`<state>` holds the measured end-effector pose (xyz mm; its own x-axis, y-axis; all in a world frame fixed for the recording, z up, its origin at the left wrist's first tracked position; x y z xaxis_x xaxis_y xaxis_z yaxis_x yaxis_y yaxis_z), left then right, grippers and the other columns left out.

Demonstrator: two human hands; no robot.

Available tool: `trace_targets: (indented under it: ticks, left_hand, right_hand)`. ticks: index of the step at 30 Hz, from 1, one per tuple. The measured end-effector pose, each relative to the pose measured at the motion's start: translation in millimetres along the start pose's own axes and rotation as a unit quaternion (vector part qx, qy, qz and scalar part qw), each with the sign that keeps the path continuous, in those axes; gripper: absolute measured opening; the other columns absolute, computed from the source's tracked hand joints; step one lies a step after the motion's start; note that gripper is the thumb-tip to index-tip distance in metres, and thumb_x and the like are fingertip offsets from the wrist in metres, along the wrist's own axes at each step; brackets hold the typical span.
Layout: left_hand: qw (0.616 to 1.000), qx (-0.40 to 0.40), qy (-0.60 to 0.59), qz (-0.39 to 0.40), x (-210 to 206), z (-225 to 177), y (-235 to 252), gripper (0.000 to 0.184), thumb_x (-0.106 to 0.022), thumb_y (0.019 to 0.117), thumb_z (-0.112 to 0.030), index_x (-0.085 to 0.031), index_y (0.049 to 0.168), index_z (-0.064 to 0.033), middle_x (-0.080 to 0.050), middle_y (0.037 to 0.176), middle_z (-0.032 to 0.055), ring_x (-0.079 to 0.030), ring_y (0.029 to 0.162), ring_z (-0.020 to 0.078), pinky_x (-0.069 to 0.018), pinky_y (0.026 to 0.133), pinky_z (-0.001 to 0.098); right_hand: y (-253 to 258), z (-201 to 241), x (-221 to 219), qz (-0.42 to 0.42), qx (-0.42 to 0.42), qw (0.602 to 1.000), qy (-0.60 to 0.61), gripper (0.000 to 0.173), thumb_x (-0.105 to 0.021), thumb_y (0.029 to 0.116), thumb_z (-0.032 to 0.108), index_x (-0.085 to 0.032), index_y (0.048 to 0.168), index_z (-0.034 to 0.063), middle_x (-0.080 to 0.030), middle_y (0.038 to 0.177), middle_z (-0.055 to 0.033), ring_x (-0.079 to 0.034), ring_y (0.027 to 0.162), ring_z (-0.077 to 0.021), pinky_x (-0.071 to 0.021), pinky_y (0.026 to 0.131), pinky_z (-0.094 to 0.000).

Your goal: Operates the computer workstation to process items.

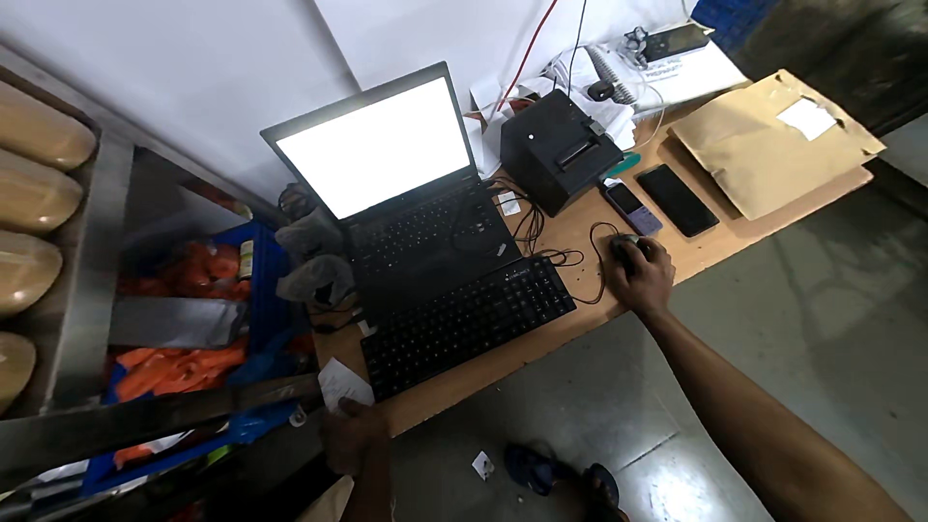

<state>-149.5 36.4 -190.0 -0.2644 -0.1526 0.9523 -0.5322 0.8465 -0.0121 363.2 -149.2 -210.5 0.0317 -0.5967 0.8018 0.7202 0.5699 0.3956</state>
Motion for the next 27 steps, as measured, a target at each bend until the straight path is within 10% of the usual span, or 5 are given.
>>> trace_targets:
  ticks: [27]
  left_hand:
    - [0.999, -0.039, -0.037, -0.003, 4.1, 1.8, -2.1, 0.061, -0.049, 0.1072, -0.042, -0.043, 0.154, -0.0027, -0.054, 0.147, 0.0255, -0.056, 0.133, 0.0431, -0.0445, 0.108, 0.0632]
  right_hand:
    - [1.6, 1.3, -0.1, 0.021, -0.022, 1.000, 0.004, 0.041, -0.058, 0.0946, 0.028, -0.066, 0.132, 0.0147, -0.051, 0.147, -0.0240, -0.050, 0.132, -0.0476, -0.0411, 0.098, -0.0705]
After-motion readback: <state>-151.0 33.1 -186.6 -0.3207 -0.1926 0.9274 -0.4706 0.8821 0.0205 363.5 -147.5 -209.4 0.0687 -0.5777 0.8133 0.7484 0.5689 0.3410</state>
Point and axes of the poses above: each hand's wrist, its own y-axis towards the middle knuckle, its own x-axis out of the back of the hand, z = x × y, the point moved 1 cm from there along y, towards the middle knuckle
